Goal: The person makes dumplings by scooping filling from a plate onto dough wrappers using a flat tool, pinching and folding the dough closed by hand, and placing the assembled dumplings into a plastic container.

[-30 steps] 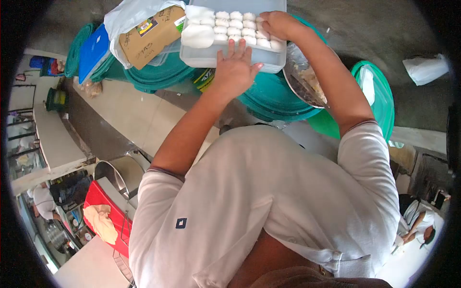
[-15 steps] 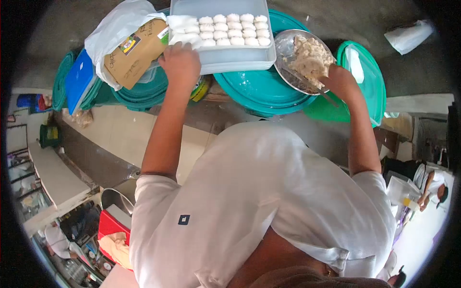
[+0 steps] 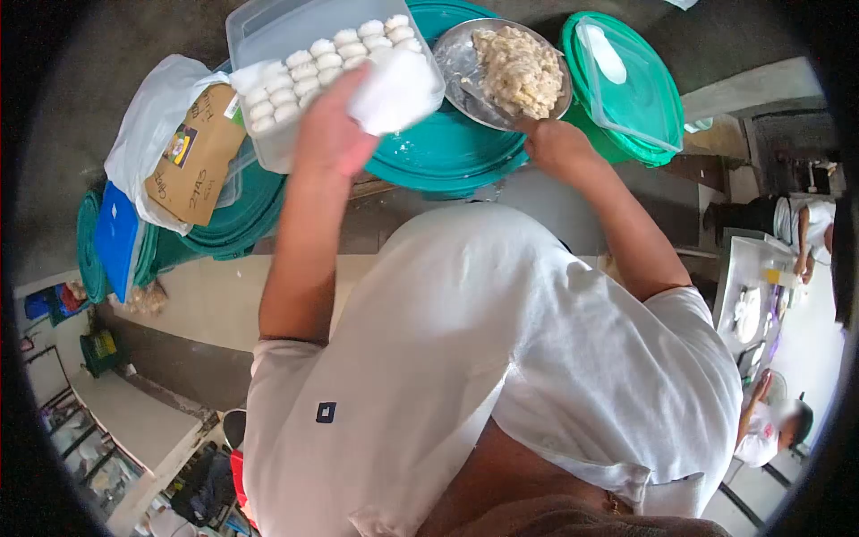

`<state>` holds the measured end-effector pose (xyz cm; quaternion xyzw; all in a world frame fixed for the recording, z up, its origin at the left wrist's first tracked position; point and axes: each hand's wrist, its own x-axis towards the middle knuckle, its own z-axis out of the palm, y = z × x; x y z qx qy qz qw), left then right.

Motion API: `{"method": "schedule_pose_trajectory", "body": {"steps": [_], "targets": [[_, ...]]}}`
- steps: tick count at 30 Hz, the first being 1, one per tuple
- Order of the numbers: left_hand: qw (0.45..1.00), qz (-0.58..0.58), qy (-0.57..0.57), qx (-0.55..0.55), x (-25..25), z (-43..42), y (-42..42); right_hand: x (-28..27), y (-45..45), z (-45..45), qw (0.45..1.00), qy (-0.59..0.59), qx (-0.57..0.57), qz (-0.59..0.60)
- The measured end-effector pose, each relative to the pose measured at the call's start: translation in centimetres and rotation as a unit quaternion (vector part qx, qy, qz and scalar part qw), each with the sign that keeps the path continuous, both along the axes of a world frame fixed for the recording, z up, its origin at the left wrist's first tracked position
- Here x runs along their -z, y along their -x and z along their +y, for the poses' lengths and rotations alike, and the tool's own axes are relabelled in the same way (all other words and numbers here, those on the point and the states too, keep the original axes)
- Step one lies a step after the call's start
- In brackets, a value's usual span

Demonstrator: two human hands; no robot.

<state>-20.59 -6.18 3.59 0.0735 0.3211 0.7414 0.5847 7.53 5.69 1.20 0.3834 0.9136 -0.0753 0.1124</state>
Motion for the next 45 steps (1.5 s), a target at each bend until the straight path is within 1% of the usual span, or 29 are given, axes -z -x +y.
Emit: {"method": "schedule_pose_trajectory", "body": {"steps": [1,2,5,7,8,10,11,12,13,14,16,18,19,20,21,22,23,25,27,28,32,34,35,36,37,38,40,44,45], "targets": [[0.999,-0.009,-0.018,0.044,0.9,0.3,-1.6,-1.0,0.3,-0.5,1.000,-0.006,0.006,0.007],[0.995,0.016,-0.001,0.100,1.3,0.1,-2.9,-1.8,0.1,-0.7,1.000,-0.005,0.008,0.007],[0.986,0.040,-0.002,0.161,3.4,0.4,-5.8,-3.9,-0.9,-1.6,0.999,-0.037,0.038,0.006],[0.984,0.058,0.017,0.167,3.6,0.4,-7.0,-5.0,-1.3,-2.2,0.991,-0.006,0.073,0.109],[0.982,0.076,0.036,0.172,3.8,0.5,-7.3,-4.3,-1.8,-1.8,0.991,-0.004,0.073,0.108],[0.979,0.087,0.053,0.177,4.3,0.6,-7.4,-2.5,-3.5,-0.8,0.997,0.033,0.015,0.062],[0.976,0.099,0.068,0.183,4.5,0.8,-7.5,-2.4,-4.0,-0.5,0.997,0.035,0.015,0.061],[0.976,0.099,0.069,0.183,4.8,1.0,-7.5,-2.3,-4.4,-0.3,0.999,0.025,0.008,0.029],[0.974,0.104,0.060,0.191,5.0,1.3,-7.4,-2.5,-4.6,-0.1,1.000,0.016,0.002,-0.003],[0.973,0.110,0.050,0.199,5.2,1.5,-7.4,-3.0,-4.8,-0.2,1.000,0.018,0.001,-0.004],[0.973,0.132,0.068,0.178,4.9,1.6,-7.6,-5.2,-4.9,-0.6,0.990,-0.041,0.092,0.095],[0.971,0.155,0.085,0.160,4.3,1.6,-7.9,-6.3,-5.4,-0.1,0.987,-0.044,0.101,0.119],[0.965,0.193,0.103,0.144,3.8,1.5,-8.1,-6.4,-5.8,0.1,0.982,-0.049,0.110,0.143],[0.957,0.229,0.120,0.128,3.6,1.5,-8.1,-6.0,-6.3,0.2,0.982,-0.048,0.111,0.143],[0.957,0.229,0.121,0.128,3.7,1.6,-7.8,-5.3,-6.9,0.1,0.989,-0.036,0.095,0.112],[0.951,0.270,0.099,0.115,3.8,1.5,-7.3,-4.9,-7.4,0.2,0.994,-0.022,0.077,0.080],[0.942,0.309,0.078,0.103,3.9,1.4,-7.1,-4.9,-7.7,0.2,0.994,-0.018,0.078,0.080],[0.952,0.290,0.052,0.082,1.8,1.2,-7.3,-5.3,-8.3,0.6,0.993,0.000,0.038,0.108],[0.982,0.182,0.013,0.042,0.3,1.2,-7.6,-6.3,-8.7,0.7,0.990,0.019,0.037,0.133],[0.988,0.134,0.034,0.075,0.8,1.3,-6.9,-6.8,-8.8,0.8,0.986,0.038,0.035,0.156],[0.981,0.140,0.038,0.129,4.6,2.1,-7.6,-7.8,-8.3,1.2,0.992,0.028,0.041,0.113],[0.961,0.242,0.096,0.097,5.0,2.5,-9.1,-6.5,-8.1,1.5,0.988,0.058,0.052,0.130],[0.960,0.243,0.098,0.098,4.8,2.5,-9.3,-5.9,-7.8,1.3,0.988,0.060,0.053,0.131],[0.898,0.412,0.118,0.102,3.7,2.5,-9.6,-5.4,-7.5,1.1,0.994,0.050,0.014,0.096],[0.806,0.568,0.134,0.101,3.0,2.7,-9.8,-5.1,-7.3,1.1,0.997,0.039,-0.026,0.060],[0.805,0.568,0.137,0.101,2.9,2.8,-10.0,-5.8,-7.3,1.3,0.997,0.041,-0.029,0.061],[0.667,0.731,0.142,-0.037,2.8,2.8,-10.2,-7.8,-7.3,1.4,0.994,0.073,0.001,0.076],[0.682,0.708,0.180,-0.015,3.0,2.8,-9.3,-6.0,-8.2,2.7,0.996,0.037,0.006,0.081],[0.679,0.703,0.206,0.043,2.7,2.7,-9.4,-5.7,-8.1,2.8,0.997,0.035,0.007,0.069]]}}
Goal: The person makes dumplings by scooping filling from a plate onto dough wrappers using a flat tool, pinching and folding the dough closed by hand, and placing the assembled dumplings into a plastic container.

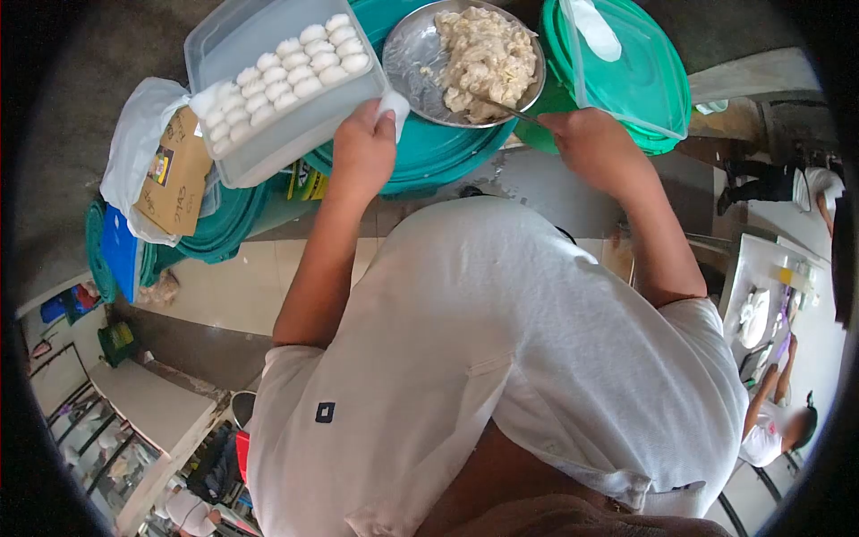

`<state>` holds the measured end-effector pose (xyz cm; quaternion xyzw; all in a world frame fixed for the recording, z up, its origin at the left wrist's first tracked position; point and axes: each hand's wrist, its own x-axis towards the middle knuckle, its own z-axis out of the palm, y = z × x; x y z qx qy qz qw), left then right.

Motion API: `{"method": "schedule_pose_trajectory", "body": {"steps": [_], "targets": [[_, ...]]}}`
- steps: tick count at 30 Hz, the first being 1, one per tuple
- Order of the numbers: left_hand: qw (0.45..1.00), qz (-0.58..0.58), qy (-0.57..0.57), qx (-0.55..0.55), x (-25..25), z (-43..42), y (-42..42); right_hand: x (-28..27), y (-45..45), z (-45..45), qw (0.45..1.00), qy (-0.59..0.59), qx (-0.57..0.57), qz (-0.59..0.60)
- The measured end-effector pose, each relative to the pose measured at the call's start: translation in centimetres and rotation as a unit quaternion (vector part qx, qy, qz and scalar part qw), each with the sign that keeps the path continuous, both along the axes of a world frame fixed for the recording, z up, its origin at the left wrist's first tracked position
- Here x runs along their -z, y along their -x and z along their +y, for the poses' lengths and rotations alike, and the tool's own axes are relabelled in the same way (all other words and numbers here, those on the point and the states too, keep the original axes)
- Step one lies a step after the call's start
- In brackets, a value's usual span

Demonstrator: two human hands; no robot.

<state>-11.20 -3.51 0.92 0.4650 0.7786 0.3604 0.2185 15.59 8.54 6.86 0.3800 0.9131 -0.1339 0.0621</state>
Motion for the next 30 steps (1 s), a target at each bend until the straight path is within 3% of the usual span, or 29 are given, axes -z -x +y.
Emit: {"method": "schedule_pose_trajectory", "body": {"steps": [2,4,5,7,10,13,20,23,25,29,30], "targets": [[0.998,-0.011,0.062,0.017,0.9,0.0,-0.1,0.3,0.7,0.2,1.000,0.001,-0.003,-0.011],[0.988,-0.143,-0.066,0.009,3.8,-0.1,-0.5,0.1,1.4,0.2,1.000,0.013,-0.008,-0.005],[0.988,-0.142,-0.065,0.008,4.5,-0.1,-0.6,0.7,1.4,0.5,1.000,0.014,-0.008,-0.005],[0.945,-0.320,0.024,-0.069,4.9,0.0,-0.8,2.0,1.6,1.2,0.997,0.009,-0.076,0.017],[0.911,-0.401,0.021,-0.097,5.2,0.2,-1.0,0.1,1.6,1.4,0.991,0.101,-0.062,0.068],[0.891,-0.420,0.029,-0.168,4.6,0.3,-1.1,0.2,1.7,2.0,0.995,0.066,-0.051,0.053],[0.834,-0.518,0.009,-0.188,6.5,0.6,-0.6,4.6,1.4,3.9,0.989,0.049,-0.083,0.114],[0.791,-0.575,-0.021,-0.209,5.2,1.2,-1.5,5.7,1.0,4.0,0.985,0.126,-0.053,0.109],[0.774,-0.578,-0.065,-0.251,4.7,1.8,-2.0,7.8,0.4,4.0,0.962,0.166,-0.075,0.201],[0.779,-0.575,-0.086,-0.235,5.3,2.9,-1.5,8.0,0.3,3.7,0.946,0.198,-0.085,0.242],[0.778,-0.566,-0.111,-0.249,5.2,3.4,-1.9,6.7,0.6,3.3,0.940,0.263,-0.034,0.216]]}}
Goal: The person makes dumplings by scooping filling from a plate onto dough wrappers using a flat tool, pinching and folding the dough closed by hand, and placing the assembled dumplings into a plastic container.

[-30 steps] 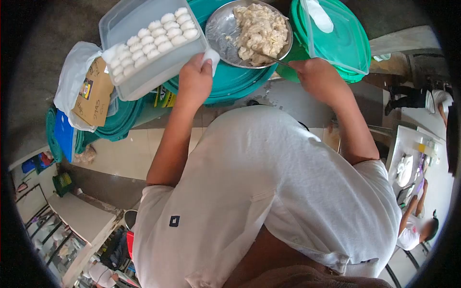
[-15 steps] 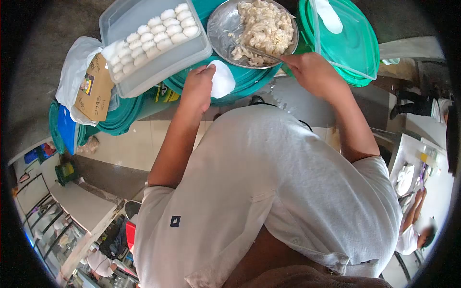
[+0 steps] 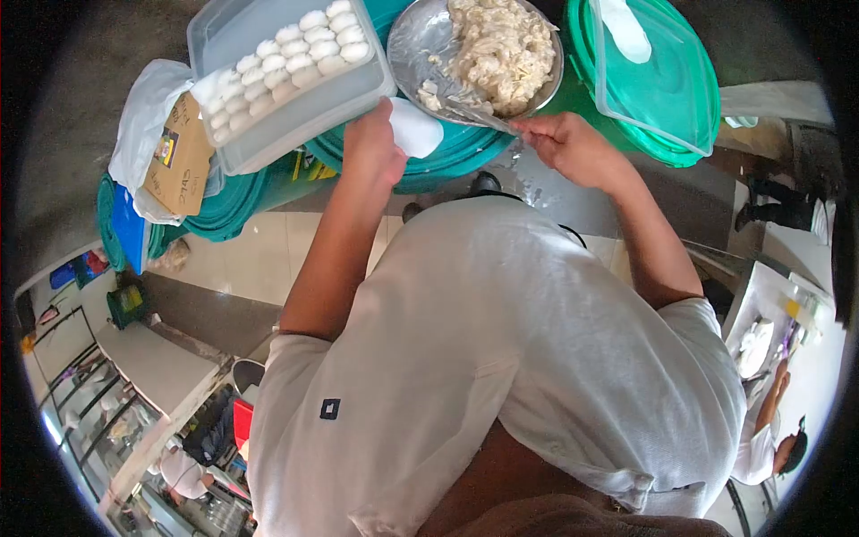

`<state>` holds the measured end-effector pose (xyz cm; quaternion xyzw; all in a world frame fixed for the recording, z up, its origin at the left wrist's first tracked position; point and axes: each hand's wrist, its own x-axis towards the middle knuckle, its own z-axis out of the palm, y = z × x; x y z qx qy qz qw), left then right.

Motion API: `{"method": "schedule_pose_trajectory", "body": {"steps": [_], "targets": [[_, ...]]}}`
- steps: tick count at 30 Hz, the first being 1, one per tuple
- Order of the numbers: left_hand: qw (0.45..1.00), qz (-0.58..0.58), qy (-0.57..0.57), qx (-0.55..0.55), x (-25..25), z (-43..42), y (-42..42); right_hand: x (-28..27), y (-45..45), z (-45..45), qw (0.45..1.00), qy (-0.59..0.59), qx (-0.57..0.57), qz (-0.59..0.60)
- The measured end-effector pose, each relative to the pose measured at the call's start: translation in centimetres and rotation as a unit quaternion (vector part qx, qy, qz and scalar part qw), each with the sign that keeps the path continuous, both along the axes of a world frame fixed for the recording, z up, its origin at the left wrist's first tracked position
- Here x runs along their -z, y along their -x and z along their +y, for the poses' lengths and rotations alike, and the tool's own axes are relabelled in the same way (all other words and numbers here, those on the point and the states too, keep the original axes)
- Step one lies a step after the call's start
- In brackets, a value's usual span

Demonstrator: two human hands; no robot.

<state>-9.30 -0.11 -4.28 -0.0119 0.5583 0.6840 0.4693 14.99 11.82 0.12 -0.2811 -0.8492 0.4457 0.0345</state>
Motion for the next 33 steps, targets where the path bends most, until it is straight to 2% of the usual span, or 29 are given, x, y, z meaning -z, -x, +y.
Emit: {"method": "schedule_pose_trajectory", "body": {"steps": [1,5,7,10,14,16,18,20,21,23,26,28,33], "targets": [[1.000,0.011,-0.009,-0.025,-0.1,0.4,-0.1,-0.8,0.1,-0.5,0.996,0.072,0.028,-0.039],[0.998,-0.035,-0.058,0.002,1.2,0.8,0.4,-0.6,-0.8,-1.9,0.989,0.122,0.073,-0.045],[0.995,-0.068,-0.073,0.004,-0.9,0.9,-0.5,0.7,-1.4,-2.7,0.999,0.005,-0.009,0.038],[0.997,-0.056,-0.047,0.011,-0.2,0.6,0.1,0.8,-1.8,-3.3,0.997,-0.058,-0.028,0.033],[0.996,-0.075,-0.042,-0.003,-0.2,0.4,0.5,-1.8,-1.4,-0.6,0.999,-0.005,-0.010,0.047],[0.996,-0.068,-0.049,0.023,0.2,0.3,0.7,-2.2,0.3,0.0,0.985,-0.170,0.018,-0.039],[0.996,-0.067,-0.052,0.027,0.3,0.3,0.5,-1.2,2.3,0.4,0.976,-0.210,0.016,-0.052],[0.996,-0.065,-0.053,0.029,0.1,0.2,0.5,-0.6,4.1,0.7,0.958,-0.262,0.018,-0.116],[0.996,-0.064,-0.052,0.029,-0.2,0.1,0.4,0.0,4.3,0.9,0.958,-0.262,0.018,-0.117],[0.996,-0.065,-0.053,0.026,-0.2,-0.1,0.5,0.9,4.7,1.1,0.939,-0.269,-0.043,-0.210],[0.997,-0.061,-0.048,0.004,0.2,-0.7,1.2,-3.4,2.5,-0.3,0.952,-0.250,-0.082,-0.155],[0.995,-0.088,-0.050,0.019,-0.5,-0.9,1.2,-5.9,1.7,-0.9,0.956,-0.245,-0.061,-0.150],[0.995,-0.067,-0.071,0.035,0.4,-0.4,1.1,-5.7,1.5,-0.7,0.941,-0.273,-0.049,-0.191]]}}
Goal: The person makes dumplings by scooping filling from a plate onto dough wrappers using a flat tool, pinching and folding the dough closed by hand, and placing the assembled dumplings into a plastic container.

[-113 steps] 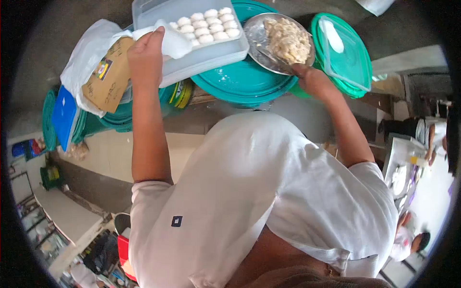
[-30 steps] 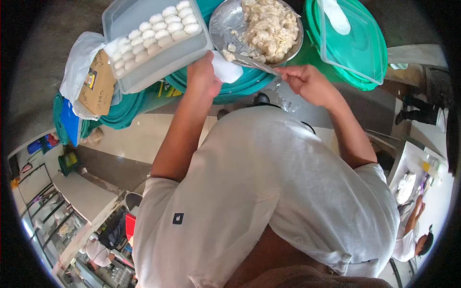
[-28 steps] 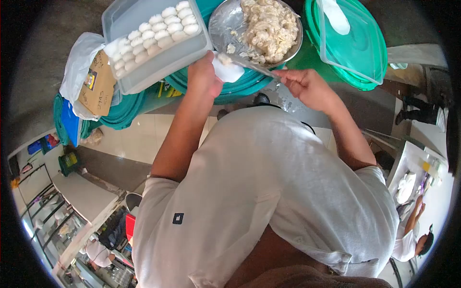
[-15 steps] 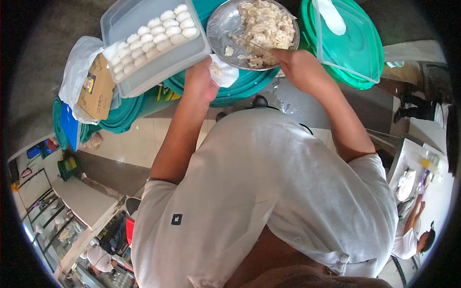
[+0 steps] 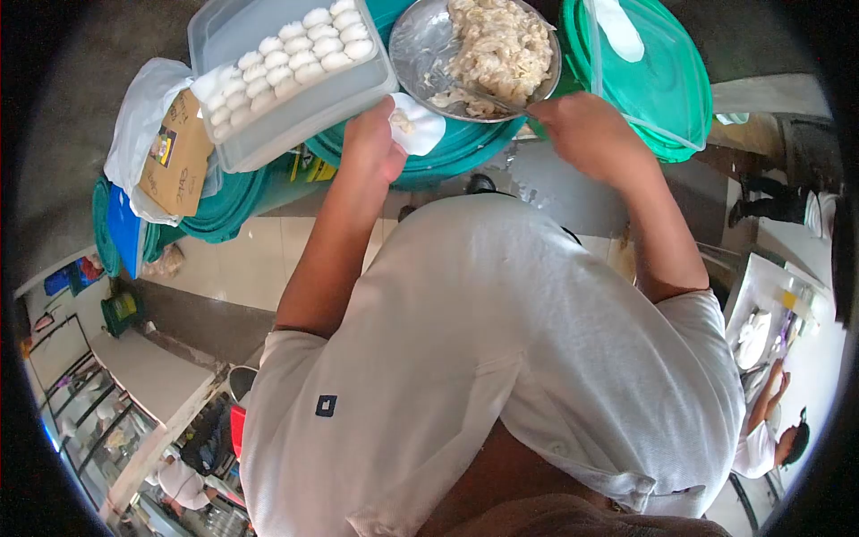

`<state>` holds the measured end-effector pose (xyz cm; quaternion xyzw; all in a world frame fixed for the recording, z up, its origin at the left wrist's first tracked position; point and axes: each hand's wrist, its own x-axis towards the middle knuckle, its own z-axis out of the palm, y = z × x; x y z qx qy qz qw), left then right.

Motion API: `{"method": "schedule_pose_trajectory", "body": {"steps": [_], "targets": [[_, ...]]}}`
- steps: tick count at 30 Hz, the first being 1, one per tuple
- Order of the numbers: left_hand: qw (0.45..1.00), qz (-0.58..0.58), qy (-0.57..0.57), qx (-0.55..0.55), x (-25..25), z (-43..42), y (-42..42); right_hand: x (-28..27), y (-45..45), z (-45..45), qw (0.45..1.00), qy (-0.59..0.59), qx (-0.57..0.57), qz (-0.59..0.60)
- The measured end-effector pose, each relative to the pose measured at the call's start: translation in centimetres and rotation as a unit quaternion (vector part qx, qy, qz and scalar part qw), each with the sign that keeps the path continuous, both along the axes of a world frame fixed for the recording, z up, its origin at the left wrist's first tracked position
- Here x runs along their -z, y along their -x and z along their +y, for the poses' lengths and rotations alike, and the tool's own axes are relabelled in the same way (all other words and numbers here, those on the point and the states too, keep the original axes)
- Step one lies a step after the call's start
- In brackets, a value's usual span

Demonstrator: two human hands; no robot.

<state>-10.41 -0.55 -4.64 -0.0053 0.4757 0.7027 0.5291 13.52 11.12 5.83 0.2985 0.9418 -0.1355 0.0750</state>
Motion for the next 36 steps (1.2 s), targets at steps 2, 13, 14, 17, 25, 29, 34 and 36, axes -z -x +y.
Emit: {"method": "schedule_pose_trajectory", "body": {"steps": [2,13,14,17,25,29,34,36], "targets": [[1.000,-0.002,-0.010,-0.006,0.4,0.0,0.0,0.6,0.1,0.1,0.997,0.072,-0.029,0.021],[1.000,0.002,0.005,0.013,0.9,1.1,0.1,4.1,-1.4,-1.1,0.966,0.202,0.045,0.155],[1.000,0.003,0.005,0.013,0.9,1.1,0.0,4.3,-1.6,-1.4,0.954,0.220,0.058,0.196],[1.000,-0.011,0.016,-0.002,0.2,1.3,-0.3,4.0,-2.4,-2.4,0.941,0.266,0.121,0.171],[1.000,0.001,0.013,-0.008,-0.6,1.1,-0.5,2.7,-3.1,-2.4,0.958,0.204,0.045,0.197],[1.000,-0.009,0.017,-0.016,-0.3,1.1,-0.4,4.0,-2.2,-0.7,0.953,0.196,0.084,0.214],[1.000,-0.007,0.004,-0.025,-0.1,1.2,-0.6,8.0,-1.9,-2.1,0.913,0.310,0.103,0.246],[1.000,0.002,0.004,-0.027,-0.4,1.0,-0.7,8.5,-2.4,-3.0,0.907,0.305,0.096,0.274]]}}
